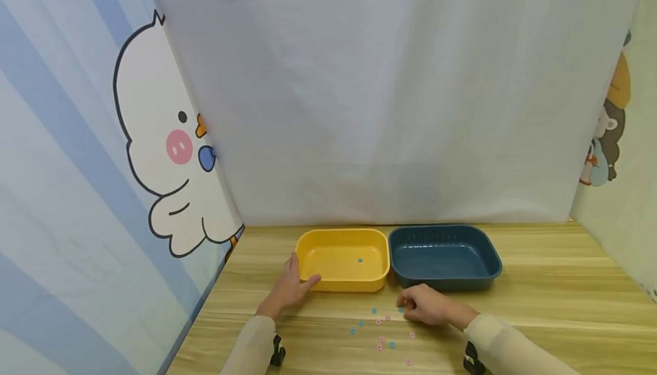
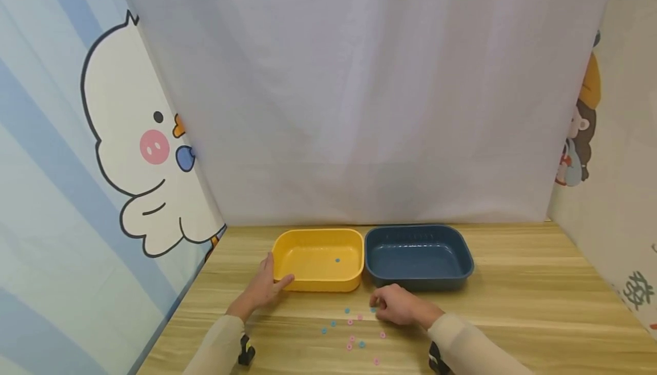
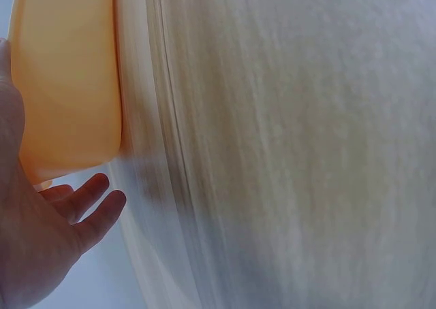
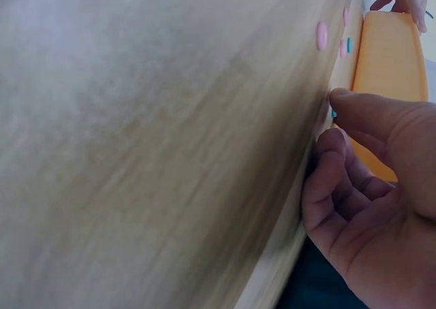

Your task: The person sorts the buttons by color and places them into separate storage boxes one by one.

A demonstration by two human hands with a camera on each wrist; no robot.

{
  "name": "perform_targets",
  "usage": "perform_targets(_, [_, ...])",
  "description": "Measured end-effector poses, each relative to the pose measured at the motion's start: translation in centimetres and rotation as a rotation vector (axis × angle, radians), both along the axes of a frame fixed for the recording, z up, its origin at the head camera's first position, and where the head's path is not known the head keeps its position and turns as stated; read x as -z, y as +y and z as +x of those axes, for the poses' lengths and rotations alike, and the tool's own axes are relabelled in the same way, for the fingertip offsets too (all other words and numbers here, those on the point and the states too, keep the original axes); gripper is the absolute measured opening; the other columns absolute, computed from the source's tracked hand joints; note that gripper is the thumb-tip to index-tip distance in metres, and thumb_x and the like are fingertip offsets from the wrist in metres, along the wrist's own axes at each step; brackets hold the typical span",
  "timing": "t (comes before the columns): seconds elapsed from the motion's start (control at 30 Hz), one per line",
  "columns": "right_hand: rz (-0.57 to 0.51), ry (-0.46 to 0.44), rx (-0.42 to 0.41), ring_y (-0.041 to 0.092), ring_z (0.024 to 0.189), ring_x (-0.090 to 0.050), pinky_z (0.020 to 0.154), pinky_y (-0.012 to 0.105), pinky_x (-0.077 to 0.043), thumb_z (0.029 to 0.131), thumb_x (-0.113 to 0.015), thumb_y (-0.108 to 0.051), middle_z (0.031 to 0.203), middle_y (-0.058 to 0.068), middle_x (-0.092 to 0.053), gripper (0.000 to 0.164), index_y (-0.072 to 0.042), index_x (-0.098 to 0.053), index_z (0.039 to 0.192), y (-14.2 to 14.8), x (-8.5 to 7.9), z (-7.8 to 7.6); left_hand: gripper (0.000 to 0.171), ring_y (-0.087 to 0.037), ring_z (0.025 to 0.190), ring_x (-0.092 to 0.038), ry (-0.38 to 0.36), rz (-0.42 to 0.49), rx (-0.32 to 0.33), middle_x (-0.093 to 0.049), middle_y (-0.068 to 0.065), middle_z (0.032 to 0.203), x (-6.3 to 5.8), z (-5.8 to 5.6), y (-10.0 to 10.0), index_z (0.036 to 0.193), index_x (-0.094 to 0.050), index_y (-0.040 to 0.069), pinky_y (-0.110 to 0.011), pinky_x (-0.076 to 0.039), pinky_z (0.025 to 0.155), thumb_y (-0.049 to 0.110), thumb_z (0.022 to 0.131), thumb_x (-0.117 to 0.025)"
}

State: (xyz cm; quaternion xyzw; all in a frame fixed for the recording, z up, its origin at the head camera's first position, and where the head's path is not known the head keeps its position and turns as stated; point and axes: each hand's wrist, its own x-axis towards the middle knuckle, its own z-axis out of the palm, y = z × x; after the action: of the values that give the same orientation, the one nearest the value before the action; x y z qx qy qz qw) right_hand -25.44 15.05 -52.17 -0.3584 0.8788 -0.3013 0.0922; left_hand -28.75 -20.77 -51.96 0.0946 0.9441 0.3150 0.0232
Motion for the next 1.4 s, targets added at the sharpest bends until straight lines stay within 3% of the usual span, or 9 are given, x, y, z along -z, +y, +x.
perform_targets(0.4, [-0.009, 0.02, -0.024, -0.001, 0.065, -0.047, 0.059, 0.021, -0.043, 0.081, -0.07, -0.006, 0.071, -0.014, -0.053, 0.01, -0.013, -0.067, 0.087, -0.15, 0.48, -0.41, 0.099, -0.046, 0.133, -0.025, 0.001, -0.002, -0.015, -0.01, -0.034, 0.149, 0.09, 0.06, -0.32, 0.146, 0.0, -0.011, -0.053, -0.024, 0.107, 0.051, 0.091, -0.055])
perform_targets(1.1, [-0.009, -0.006, -0.038, -0.002, 0.067, -0.048, 0.061, 0.021, -0.045, 0.083, -0.07, -0.009, 0.073, -0.016, -0.054, 0.006, -0.013, -0.066, 0.081, -0.21, 0.5, -0.66, 0.099, -0.047, 0.133, -0.026, 0.013, -0.019, -0.013, -0.011, -0.034, 0.149, -0.13, 0.13, -0.38, 0.146, -0.001, -0.012, -0.053, -0.025, 0.106, 0.051, 0.091, -0.055])
perform_targets(1.4, [-0.026, -0.022, -0.006, -0.002, 0.066, -0.049, 0.06, 0.021, -0.045, 0.081, -0.071, -0.006, 0.071, -0.016, -0.054, 0.008, -0.01, -0.065, 0.078, 0.18, 0.5, -0.34, 0.098, -0.047, 0.132, -0.027, 0.013, -0.022, -0.004, -0.011, -0.034, 0.149, -0.07, 0.13, -0.2, 0.146, -0.001, -0.011, -0.052, -0.026, 0.106, 0.05, 0.092, -0.055])
